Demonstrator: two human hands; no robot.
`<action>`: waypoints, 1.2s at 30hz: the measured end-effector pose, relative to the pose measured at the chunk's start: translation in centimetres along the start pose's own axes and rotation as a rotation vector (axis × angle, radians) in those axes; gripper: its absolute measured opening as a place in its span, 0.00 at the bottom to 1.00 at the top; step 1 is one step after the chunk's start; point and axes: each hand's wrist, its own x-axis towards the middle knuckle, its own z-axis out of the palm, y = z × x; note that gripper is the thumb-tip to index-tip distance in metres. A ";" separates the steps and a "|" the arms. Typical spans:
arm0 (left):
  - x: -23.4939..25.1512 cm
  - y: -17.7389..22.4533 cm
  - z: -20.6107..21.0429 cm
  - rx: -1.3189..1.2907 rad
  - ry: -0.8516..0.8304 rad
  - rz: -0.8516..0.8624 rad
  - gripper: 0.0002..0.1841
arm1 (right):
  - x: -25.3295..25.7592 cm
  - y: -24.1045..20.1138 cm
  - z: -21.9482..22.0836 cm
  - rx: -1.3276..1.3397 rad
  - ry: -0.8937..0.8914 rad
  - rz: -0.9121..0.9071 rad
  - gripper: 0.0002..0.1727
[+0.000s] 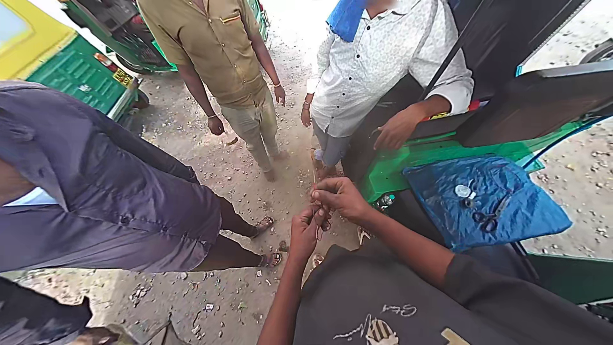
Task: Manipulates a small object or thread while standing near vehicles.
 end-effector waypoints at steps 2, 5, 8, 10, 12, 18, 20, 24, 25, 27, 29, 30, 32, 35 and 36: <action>0.2 0.0 -0.4 0.047 -0.038 -0.015 0.13 | -0.2 0.1 -0.7 -0.014 0.044 -0.032 0.08; 0.8 0.8 -1.8 0.238 0.105 0.038 0.14 | -0.3 -0.5 -2.4 -0.136 0.050 -0.089 0.09; 1.9 3.2 -3.0 0.463 0.216 0.251 0.13 | -0.5 -0.9 -3.7 -0.289 0.022 -0.139 0.08; 2.5 5.2 -3.2 0.644 0.190 0.371 0.15 | -0.7 -1.2 -4.1 -0.397 0.002 -0.194 0.08; 3.2 6.7 -2.5 0.819 0.146 0.431 0.17 | -0.8 -1.3 -4.5 -0.472 -0.027 -0.248 0.09; 4.5 6.7 -0.4 0.996 0.081 0.491 0.11 | -0.6 -1.8 -5.5 -0.468 -0.101 -0.289 0.09; 4.8 6.2 0.0 0.994 0.097 0.499 0.08 | -0.4 -1.9 -6.0 -0.461 -0.111 -0.296 0.09; 5.3 5.6 0.7 0.988 0.144 0.523 0.07 | -0.1 -2.0 -6.7 -0.468 -0.137 -0.299 0.09; 5.4 5.5 0.9 0.995 0.159 0.529 0.07 | 0.0 -2.0 -6.9 -0.468 -0.145 -0.298 0.09; 5.5 5.2 1.2 1.022 0.199 0.546 0.07 | 0.2 -1.9 -7.1 -0.465 -0.159 -0.298 0.09; 5.6 4.9 1.6 1.053 0.249 0.569 0.06 | 0.3 -1.8 -7.2 -0.457 -0.174 -0.305 0.09; 5.7 4.7 1.8 1.063 0.270 0.584 0.05 | 0.3 -1.7 -7.2 -0.450 -0.177 -0.318 0.09; 5.8 4.5 2.0 1.070 0.306 0.606 0.04 | 0.4 -1.5 -7.3 -0.425 -0.185 -0.351 0.09; 6.0 4.4 2.3 1.049 0.346 0.618 0.05 | 0.4 -1.6 -7.3 -0.390 -0.195 -0.375 0.09; 6.0 4.3 2.4 1.038 0.359 0.622 0.05 | 0.4 -1.8 -7.3 -0.386 -0.199 -0.375 0.09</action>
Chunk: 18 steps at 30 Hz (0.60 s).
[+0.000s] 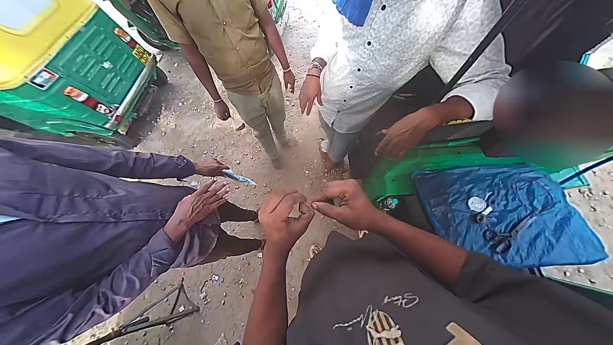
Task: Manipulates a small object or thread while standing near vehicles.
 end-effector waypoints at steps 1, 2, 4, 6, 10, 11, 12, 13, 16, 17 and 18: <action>0.0 0.0 0.1 -0.012 0.016 -0.003 0.05 | 0.1 -0.1 -0.1 0.000 -0.003 -0.001 0.09; 0.1 0.0 0.1 -0.023 0.030 -0.008 0.05 | 0.2 -0.3 -0.2 0.002 -0.006 -0.006 0.09; 0.1 0.0 0.0 -0.030 0.060 -0.020 0.04 | 0.4 -0.6 -0.4 0.007 -0.015 -0.006 0.09; 0.3 -0.1 -0.2 -0.029 0.087 -0.032 0.04 | 0.5 -0.8 -0.4 0.013 -0.015 -0.004 0.09; 0.2 -0.4 -0.5 -0.034 0.118 -0.054 0.05 | 0.4 -0.8 -0.2 0.028 -0.007 0.000 0.08; 0.2 -0.5 -0.6 -0.031 0.121 -0.061 0.05 | 0.4 -0.8 -0.1 0.026 -0.004 0.002 0.08; 0.1 -0.7 -0.7 -0.025 0.121 -0.065 0.05 | 0.4 -0.8 0.1 0.026 -0.001 0.006 0.08; 0.1 -0.8 -0.7 -0.019 0.119 -0.067 0.05 | 0.4 -0.8 0.1 0.025 0.001 0.012 0.08; 0.0 -1.3 -0.8 -0.007 0.121 -0.085 0.04 | 0.3 -0.8 0.4 0.021 0.007 0.035 0.08; 0.0 -1.9 -1.1 -0.003 0.138 -0.104 0.04 | 0.3 -0.8 0.4 0.018 0.012 0.042 0.08; -0.1 -2.8 -1.6 -0.005 0.170 -0.135 0.04 | 0.2 -0.7 0.4 0.023 0.020 0.050 0.08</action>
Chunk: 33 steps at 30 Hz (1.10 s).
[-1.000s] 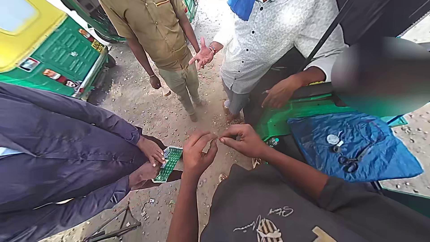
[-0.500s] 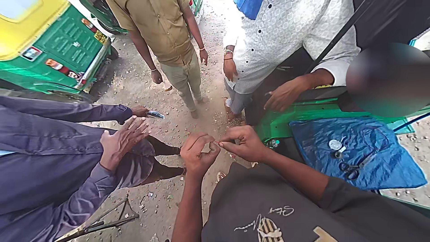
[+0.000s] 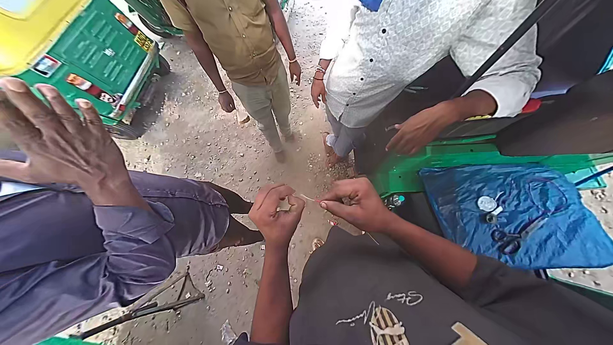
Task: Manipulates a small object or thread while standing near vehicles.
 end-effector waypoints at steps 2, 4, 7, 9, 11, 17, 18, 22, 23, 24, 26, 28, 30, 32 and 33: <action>0.5 -2.7 -2.0 -0.021 0.070 -0.065 0.03 | -0.4 0.3 -0.3 0.032 0.018 0.022 0.08; 0.9 -4.4 -3.8 0.009 0.061 -0.058 0.04 | -0.6 0.5 -0.7 0.061 0.034 0.060 0.07; 0.7 -3.7 -4.6 0.003 -0.059 -0.019 0.06 | -0.4 0.5 -0.6 0.049 0.031 0.099 0.08; 0.8 -2.5 -4.5 -0.082 -0.156 -0.031 0.07 | -0.2 0.5 -0.1 0.048 0.023 0.099 0.08; 0.9 -1.4 -4.5 -0.179 -0.286 -0.053 0.11 | -0.1 0.3 0.3 0.046 0.020 0.101 0.08; 1.9 -0.2 -4.7 -0.179 -0.573 0.058 0.17 | 0.0 0.3 1.2 0.021 -0.050 0.101 0.09; 1.9 -0.2 -4.8 -0.167 -0.594 0.083 0.16 | 0.0 0.3 1.4 0.025 -0.065 0.102 0.09; 1.7 -0.8 -5.1 -0.177 -0.610 0.118 0.11 | 0.1 0.5 2.4 0.038 -0.100 0.078 0.10; 1.7 -1.0 -5.2 -0.188 -0.597 0.125 0.09 | 0.1 0.6 2.6 0.033 -0.102 0.073 0.10; 1.6 -1.1 -5.3 -0.195 -0.577 0.131 0.07 | 0.1 0.7 2.7 0.025 -0.101 0.074 0.10; 1.4 -1.3 -5.5 -0.190 -0.549 0.132 0.06 | 0.1 0.8 3.0 0.010 -0.113 0.087 0.10; 1.1 -1.3 -5.7 -0.145 -0.543 0.131 0.06 | 0.2 1.0 3.2 -0.005 -0.150 0.088 0.10; 1.1 -1.0 -5.9 -0.095 -0.559 0.135 0.07 | 0.5 1.4 3.3 -0.038 -0.201 0.069 0.11; 1.2 -0.5 -6.0 -0.023 -0.587 0.141 0.07 | 0.8 2.0 3.5 -0.073 -0.226 0.028 0.11; 1.5 -0.2 -6.1 0.018 -0.600 0.148 0.08 | 1.1 2.3 3.6 -0.088 -0.223 0.011 0.11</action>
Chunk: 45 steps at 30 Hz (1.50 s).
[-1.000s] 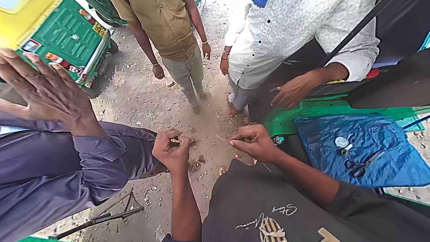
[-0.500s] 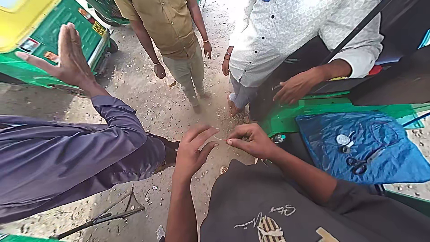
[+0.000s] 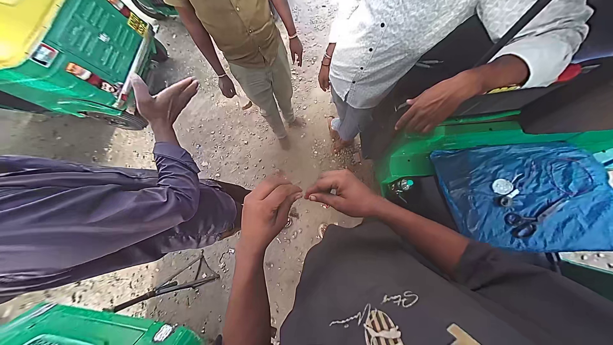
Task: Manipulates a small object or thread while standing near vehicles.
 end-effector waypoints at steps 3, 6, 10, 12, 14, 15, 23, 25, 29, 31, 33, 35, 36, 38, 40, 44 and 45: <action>0.3 0.9 -0.3 0.085 -0.009 -0.013 0.09 | 0.8 0.8 -0.2 -0.003 0.019 -0.037 0.08; 0.4 1.7 -0.3 0.148 0.026 -0.065 0.10 | 1.9 1.3 -0.8 0.009 -0.017 -0.084 0.08; 0.6 3.3 -0.4 0.212 0.056 -0.141 0.11 | 3.2 1.1 -1.6 0.014 -0.067 -0.135 0.08; 0.4 4.0 -0.5 0.244 0.053 -0.181 0.11 | 3.8 0.9 -2.0 0.040 -0.124 -0.093 0.09; 0.3 4.5 -0.6 0.294 0.054 -0.217 0.11 | 4.4 0.5 -2.5 0.054 -0.218 -0.061 0.10; 0.3 4.8 -0.6 0.318 0.054 -0.232 0.11 | 4.6 0.2 -2.8 0.043 -0.271 -0.060 0.09; 0.7 6.9 -0.6 0.407 0.036 -0.301 0.11 | 5.0 -0.3 -3.1 0.023 -0.405 -0.190 0.13; 0.9 7.4 -0.6 0.427 0.044 -0.293 0.12 | 5.1 -0.2 -2.9 0.044 -0.384 -0.203 0.13; 0.6 8.3 -0.1 0.467 0.054 -0.304 0.11 | 4.8 0.4 -2.5 0.074 -0.302 -0.161 0.12; 0.2 8.6 0.3 0.450 0.053 -0.319 0.11 | 4.2 0.6 -2.4 0.065 -0.293 -0.131 0.11; -0.4 8.6 1.2 0.450 0.056 -0.331 0.12 | 3.6 0.8 -2.5 0.029 -0.282 -0.102 0.10; -0.8 8.5 1.9 0.461 0.057 -0.333 0.12 | 3.1 1.2 -2.5 0.015 -0.273 -0.099 0.10; -0.9 8.6 2.3 0.460 0.051 -0.339 0.11 | 2.8 1.3 -2.5 0.016 -0.275 -0.090 0.10; -1.4 9.0 3.3 0.463 0.041 -0.369 0.11 | 1.8 1.9 -2.4 0.029 -0.305 -0.058 0.09; -1.6 8.8 4.2 0.467 0.056 -0.421 0.12 | 1.7 2.8 -3.1 0.002 -0.354 -0.031 0.13; -3.6 7.9 6.7 0.406 0.076 -0.550 0.13 | 1.5 2.9 -5.3 -0.272 -0.325 -0.024 0.27; -4.4 7.7 7.2 0.384 0.058 -0.591 0.13 | 1.5 2.4 -5.7 -0.345 -0.279 -0.068 0.30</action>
